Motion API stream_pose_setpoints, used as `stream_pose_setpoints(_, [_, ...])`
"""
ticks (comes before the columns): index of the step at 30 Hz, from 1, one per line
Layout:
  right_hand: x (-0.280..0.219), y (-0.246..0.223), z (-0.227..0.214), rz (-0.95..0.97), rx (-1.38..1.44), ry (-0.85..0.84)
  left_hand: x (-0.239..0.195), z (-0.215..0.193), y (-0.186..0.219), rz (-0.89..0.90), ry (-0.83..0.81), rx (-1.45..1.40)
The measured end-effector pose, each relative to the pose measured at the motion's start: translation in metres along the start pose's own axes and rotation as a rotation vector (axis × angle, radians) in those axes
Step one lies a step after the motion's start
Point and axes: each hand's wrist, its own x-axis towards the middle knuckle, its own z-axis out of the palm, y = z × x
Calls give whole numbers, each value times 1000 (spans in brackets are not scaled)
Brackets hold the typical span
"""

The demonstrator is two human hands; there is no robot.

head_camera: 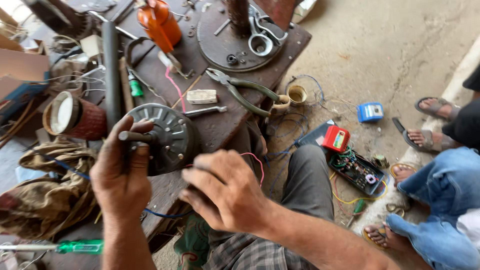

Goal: The person uses pliers to adjust and secure components on a cylindrical electric motor, repeatedly rotating the shaft and manipulating wires. The motor is held in one hand while the other hand uses pliers to grip and adjust parts near the shaft end.

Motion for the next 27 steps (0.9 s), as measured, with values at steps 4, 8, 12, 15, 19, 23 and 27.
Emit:
stream_pose_setpoints(4, [-47,22,-13,100,29,-158,9,-9,-4,118,-20,104])
stream_pose_setpoints(8, [-72,40,-33,283,-23,-187,14,-5,-8,140,77,34])
stream_pose_setpoints(12, [-62,45,-64,302,-151,0,21,4,-7,156,173,-86])
stream_pose_setpoints(15, [-35,44,-110,202,-276,192,21,5,1,40,112,-190])
stream_pose_setpoints(19, [11,56,-152,65,-239,345,23,-6,4,127,-63,40])
stream_pose_setpoints(23, [40,89,-125,42,-472,80,21,-9,-4,104,-91,21])
stream_pose_setpoints(27, [32,120,-56,109,-601,-143,20,-1,-15,17,32,-124])
